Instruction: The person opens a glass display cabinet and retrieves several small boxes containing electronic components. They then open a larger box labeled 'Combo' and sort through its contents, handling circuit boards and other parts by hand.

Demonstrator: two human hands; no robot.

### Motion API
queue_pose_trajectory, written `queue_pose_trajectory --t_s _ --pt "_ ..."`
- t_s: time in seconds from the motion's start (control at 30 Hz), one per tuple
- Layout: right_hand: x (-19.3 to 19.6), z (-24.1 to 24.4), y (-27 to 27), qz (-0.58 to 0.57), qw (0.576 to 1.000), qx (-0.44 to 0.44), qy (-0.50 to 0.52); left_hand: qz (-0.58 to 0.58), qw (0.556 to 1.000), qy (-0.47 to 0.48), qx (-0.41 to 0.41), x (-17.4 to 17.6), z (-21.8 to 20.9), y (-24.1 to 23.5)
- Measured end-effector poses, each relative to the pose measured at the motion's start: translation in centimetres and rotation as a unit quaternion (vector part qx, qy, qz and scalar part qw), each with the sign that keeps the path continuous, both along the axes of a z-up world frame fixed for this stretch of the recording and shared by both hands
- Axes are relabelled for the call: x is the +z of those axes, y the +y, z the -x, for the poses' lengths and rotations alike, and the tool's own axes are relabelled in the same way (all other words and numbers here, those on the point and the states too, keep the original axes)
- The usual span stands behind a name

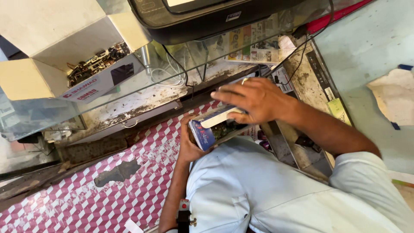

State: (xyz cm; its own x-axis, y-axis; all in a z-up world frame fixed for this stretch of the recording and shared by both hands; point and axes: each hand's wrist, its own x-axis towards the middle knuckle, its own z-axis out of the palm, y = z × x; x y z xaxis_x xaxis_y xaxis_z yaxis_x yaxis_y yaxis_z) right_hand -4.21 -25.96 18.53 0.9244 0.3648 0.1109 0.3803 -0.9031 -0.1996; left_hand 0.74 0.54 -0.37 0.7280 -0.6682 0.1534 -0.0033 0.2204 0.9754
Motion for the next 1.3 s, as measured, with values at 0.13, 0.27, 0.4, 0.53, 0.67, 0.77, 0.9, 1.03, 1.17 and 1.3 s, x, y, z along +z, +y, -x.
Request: queue_pose_trajectory --t_s 0.13,0.27,0.4,0.53,0.67,0.77,0.9,1.03,1.17,1.3 --pt "1.7 -0.7 -1.1 -0.103 0.99 0.009 0.099 -0.023 0.995 -0.095 -0.003 -0.2 -1.0 0.6" --pt "2.7 -1.0 -2.6 -0.167 0.955 0.018 0.245 -0.036 0.988 -0.147 -0.021 -1.2 -1.5 1.0" --pt "1.9 -1.1 -4.6 -0.23 0.925 0.037 0.299 0.011 0.996 0.061 -0.065 -2.7 -1.0 1.5" --pt "-0.8 -1.0 -6.5 -0.378 0.869 0.066 0.314 0.026 0.998 0.019 -0.049 -3.8 -0.8 1.6" --pt "-3.3 -1.3 -8.2 -0.502 0.782 0.029 0.37 0.092 0.992 0.042 -0.074 -4.5 -0.6 1.9" --pt "-3.5 -0.3 -8.7 -0.471 0.809 0.01 0.351 0.099 0.989 0.081 -0.072 -4.4 0.0 2.3" --pt "-2.0 0.6 -7.0 -0.397 0.878 0.039 0.264 0.054 0.996 0.059 -0.037 -3.4 0.1 2.5" --pt "-0.5 1.0 -3.9 -0.355 0.917 0.035 0.18 0.062 0.996 0.067 -0.024 -2.4 0.3 2.9" --pt "-0.6 1.0 -0.9 -0.338 0.931 0.059 0.127 0.09 0.987 0.131 -0.006 -2.0 0.3 2.5" --pt "-1.8 1.6 1.4 -0.267 0.959 0.048 0.087 0.061 0.99 0.129 0.014 -2.0 0.1 3.3"
